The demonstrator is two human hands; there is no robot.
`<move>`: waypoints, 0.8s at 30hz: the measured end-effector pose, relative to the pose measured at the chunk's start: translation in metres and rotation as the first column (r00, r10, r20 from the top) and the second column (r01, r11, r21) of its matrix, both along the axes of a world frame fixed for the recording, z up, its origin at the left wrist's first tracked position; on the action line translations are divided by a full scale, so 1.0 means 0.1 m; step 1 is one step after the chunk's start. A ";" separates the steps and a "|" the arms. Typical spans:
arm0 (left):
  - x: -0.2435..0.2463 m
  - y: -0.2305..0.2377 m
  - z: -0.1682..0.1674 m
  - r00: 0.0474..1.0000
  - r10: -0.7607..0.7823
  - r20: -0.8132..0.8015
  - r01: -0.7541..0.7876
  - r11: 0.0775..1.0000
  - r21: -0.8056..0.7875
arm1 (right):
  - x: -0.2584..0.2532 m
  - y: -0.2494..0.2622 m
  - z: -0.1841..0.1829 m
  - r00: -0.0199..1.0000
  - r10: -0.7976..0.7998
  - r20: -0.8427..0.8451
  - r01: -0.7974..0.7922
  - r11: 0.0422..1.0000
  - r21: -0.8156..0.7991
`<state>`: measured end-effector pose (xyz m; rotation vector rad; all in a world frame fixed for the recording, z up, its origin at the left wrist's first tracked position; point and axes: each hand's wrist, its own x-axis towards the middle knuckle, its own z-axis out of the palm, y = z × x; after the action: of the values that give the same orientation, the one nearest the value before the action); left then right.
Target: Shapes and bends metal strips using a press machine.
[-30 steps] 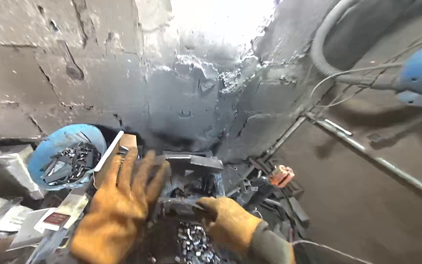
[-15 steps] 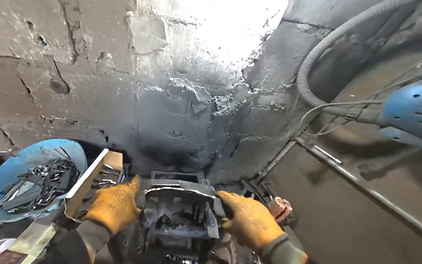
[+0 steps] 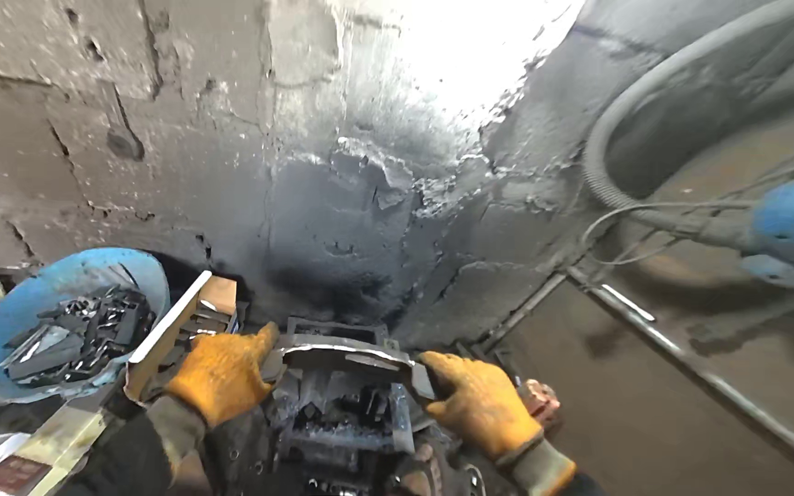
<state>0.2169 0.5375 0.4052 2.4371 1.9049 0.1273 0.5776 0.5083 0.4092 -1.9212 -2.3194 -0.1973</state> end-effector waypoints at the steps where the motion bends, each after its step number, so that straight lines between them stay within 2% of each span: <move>1: -0.02 -0.03 -0.03 0.999 -0.006 0.032 0.001 0.987 0.161 | 0.00 0.01 0.01 1.000 0.010 -0.028 -0.008 0.998 0.060; 2: -0.05 -0.05 -0.05 0.999 -0.004 0.053 -0.009 0.967 0.254 | -0.03 0.02 0.01 0.999 0.022 -0.048 -0.017 0.995 0.099; 3: -0.08 -0.06 -0.05 0.999 0.025 0.043 -0.035 0.969 0.244 | -0.09 0.03 -0.01 0.998 0.024 -0.059 -0.018 0.995 0.100; 6: -0.14 0.00 -0.06 0.993 0.115 0.000 -0.115 0.993 -0.014 | -0.22 0.19 -0.14 0.996 0.087 -0.028 -0.086 0.995 0.047; 8: -0.18 -0.01 -0.20 0.987 0.159 -0.002 -0.157 0.972 -0.175 | -0.22 0.21 -0.35 0.987 0.158 0.008 -0.157 0.987 -0.029; 10: -0.23 -0.02 -0.35 0.975 0.215 0.062 -0.194 0.949 -0.250 | -0.19 0.18 -0.52 0.986 0.167 -0.019 -0.168 0.984 -0.051; 14: -0.18 -0.04 -0.48 0.957 0.254 0.141 -0.218 0.949 -0.228 | -0.12 0.19 -0.60 0.983 0.177 -0.051 -0.178 0.984 -0.020; 19: -0.34 0.02 -0.49 0.984 0.177 0.038 -0.168 0.972 -0.166 | -0.20 0.24 -0.65 0.977 0.213 0.010 -0.213 0.973 0.091; 24: -0.31 -0.03 -0.59 0.975 0.164 0.147 -0.154 0.985 -0.078 | -0.08 0.31 -0.72 0.951 0.308 0.016 -0.305 0.933 0.191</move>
<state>0.1859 0.5347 0.3459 2.1625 1.9997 0.2457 0.5694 0.5390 0.3369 -1.4452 -2.4495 -0.3572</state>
